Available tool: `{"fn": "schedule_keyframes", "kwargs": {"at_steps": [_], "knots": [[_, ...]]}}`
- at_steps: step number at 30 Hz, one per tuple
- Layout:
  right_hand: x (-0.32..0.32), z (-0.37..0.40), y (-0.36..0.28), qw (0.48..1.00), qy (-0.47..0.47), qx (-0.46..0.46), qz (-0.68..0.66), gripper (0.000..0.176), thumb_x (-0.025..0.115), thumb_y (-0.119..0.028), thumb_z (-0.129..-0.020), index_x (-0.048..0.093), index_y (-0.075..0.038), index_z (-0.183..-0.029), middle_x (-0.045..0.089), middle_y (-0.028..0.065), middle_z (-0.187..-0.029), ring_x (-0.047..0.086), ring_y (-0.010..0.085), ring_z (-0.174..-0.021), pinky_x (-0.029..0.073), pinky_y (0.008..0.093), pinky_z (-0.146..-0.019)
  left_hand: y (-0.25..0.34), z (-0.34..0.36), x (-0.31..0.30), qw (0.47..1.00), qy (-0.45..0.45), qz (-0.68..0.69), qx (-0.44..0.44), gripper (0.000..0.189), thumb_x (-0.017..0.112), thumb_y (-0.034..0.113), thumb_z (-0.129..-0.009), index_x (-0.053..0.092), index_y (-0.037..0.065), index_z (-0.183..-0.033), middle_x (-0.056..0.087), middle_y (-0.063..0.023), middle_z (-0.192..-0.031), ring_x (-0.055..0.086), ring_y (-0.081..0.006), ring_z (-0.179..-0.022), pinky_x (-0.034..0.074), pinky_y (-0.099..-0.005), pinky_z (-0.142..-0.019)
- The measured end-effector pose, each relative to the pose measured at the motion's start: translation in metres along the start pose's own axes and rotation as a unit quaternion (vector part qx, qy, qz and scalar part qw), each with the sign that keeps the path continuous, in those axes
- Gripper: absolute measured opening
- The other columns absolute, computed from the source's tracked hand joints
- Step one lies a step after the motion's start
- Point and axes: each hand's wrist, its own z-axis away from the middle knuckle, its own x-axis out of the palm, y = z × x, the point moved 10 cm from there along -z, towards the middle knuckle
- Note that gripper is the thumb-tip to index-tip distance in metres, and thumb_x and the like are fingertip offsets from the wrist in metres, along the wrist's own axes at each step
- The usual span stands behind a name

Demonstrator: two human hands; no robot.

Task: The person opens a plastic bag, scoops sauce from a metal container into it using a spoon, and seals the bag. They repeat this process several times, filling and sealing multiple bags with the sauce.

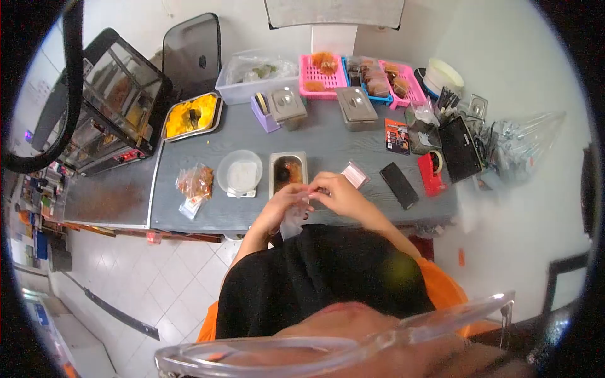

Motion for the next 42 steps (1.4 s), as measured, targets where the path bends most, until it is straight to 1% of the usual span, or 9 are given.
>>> {"fn": "schedule_keyframes", "kwargs": {"at_steps": [1,4,6,12,19,24,28,35,42], "knots": [[0.003,-0.004,-0.005,1.000,0.003,0.000,0.004,0.013,0.064,-0.008,-0.075,0.060,-0.001,-0.086,0.057,0.0124,-0.080,0.059,0.0242,-0.071,0.046,0.0318,-0.065,-0.003,0.002,-0.008,1.000,-0.004,-0.002,0.002,0.033,0.049,0.015,-0.086,0.047,-0.001,-0.115,0.055,-0.0143,-0.107,0.059,-0.0227,-0.093,0.047,-0.0318,-0.077],[0.007,-0.013,-0.006,0.995,0.066,0.070,-0.015,0.013,0.065,-0.008,-0.075,0.059,0.000,-0.083,0.056,0.0114,-0.078,0.058,0.0220,-0.071,0.046,0.0312,-0.063,0.061,0.038,-0.047,0.859,0.237,-0.335,0.305,0.028,0.055,0.014,-0.084,0.051,0.000,-0.108,0.055,-0.0161,-0.103,0.055,-0.0265,-0.098,0.044,-0.0341,-0.080],[0.009,-0.017,-0.010,0.990,0.118,0.073,-0.034,0.009,0.062,-0.007,-0.080,0.057,0.001,-0.081,0.053,0.0066,-0.077,0.054,0.0129,-0.067,0.044,0.0251,-0.058,0.102,0.100,-0.040,0.617,0.441,-0.464,0.458,0.024,0.061,0.014,-0.081,0.055,0.002,-0.101,0.053,-0.0168,-0.099,0.052,-0.0298,-0.097,0.041,-0.0372,-0.081],[0.049,-0.026,-0.025,0.994,0.079,0.064,-0.026,0.009,0.063,-0.005,-0.079,0.057,0.002,-0.082,0.054,0.0060,-0.075,0.054,0.0113,-0.066,0.044,0.0243,-0.058,0.082,0.073,-0.029,0.777,0.196,-0.461,0.380,0.012,0.066,0.015,-0.076,0.061,0.005,-0.078,0.058,-0.0097,-0.076,0.055,-0.0289,-0.075,0.042,-0.0357,-0.070],[0.082,-0.013,-0.021,0.981,0.109,0.111,-0.118,0.014,0.061,-0.010,-0.078,0.056,0.003,-0.077,0.057,0.0132,-0.072,0.058,0.0240,-0.066,0.045,0.0335,-0.060,0.082,0.089,-0.036,0.737,0.168,-0.526,0.390,0.009,0.065,0.010,-0.070,0.059,0.005,-0.075,0.057,-0.0096,-0.076,0.050,-0.0316,-0.073,0.041,-0.0376,-0.066],[0.087,-0.016,-0.033,0.990,0.060,0.114,0.054,0.020,0.053,-0.015,-0.080,0.050,0.004,-0.072,0.055,0.0206,-0.073,0.054,0.0390,-0.069,0.043,0.0432,-0.062,0.083,0.094,-0.030,0.686,0.152,-0.558,0.441,0.013,0.065,0.008,-0.062,0.055,0.005,-0.069,0.054,-0.0087,-0.072,0.046,-0.0309,-0.067,0.039,-0.0389,-0.062],[0.065,-0.017,-0.036,0.963,0.186,0.107,0.166,0.017,0.057,-0.015,-0.077,0.051,-0.001,-0.070,0.053,0.0168,-0.069,0.053,0.0365,-0.067,0.043,0.0439,-0.060,0.098,0.098,-0.046,0.650,0.246,-0.571,0.436,0.009,0.061,0.006,-0.064,0.052,0.004,-0.066,0.052,-0.0101,-0.068,0.049,-0.0321,-0.065,0.040,-0.0387,-0.061],[0.082,-0.027,-0.059,0.969,0.160,-0.029,0.188,0.011,0.063,-0.004,-0.069,0.059,-0.002,-0.079,0.043,0.0167,-0.127,0.046,0.0356,-0.109,0.040,0.0419,-0.089,0.079,0.078,-0.054,0.701,0.189,-0.596,0.343,0.008,0.062,0.009,-0.066,0.056,0.004,-0.067,0.054,-0.0100,-0.070,0.051,-0.0315,-0.068,0.043,-0.0392,-0.062],[0.089,-0.021,-0.021,0.968,0.105,0.055,0.219,0.030,0.068,-0.006,-0.067,0.065,-0.006,-0.097,0.030,0.0198,-0.140,0.039,0.0393,-0.119,0.036,0.0419,-0.098,0.067,0.061,-0.058,0.725,0.029,-0.594,0.347,0.018,0.065,0.007,-0.065,0.058,0.005,-0.081,0.059,-0.0086,-0.086,0.053,-0.0309,-0.078,0.044,-0.0386,-0.067]]}}
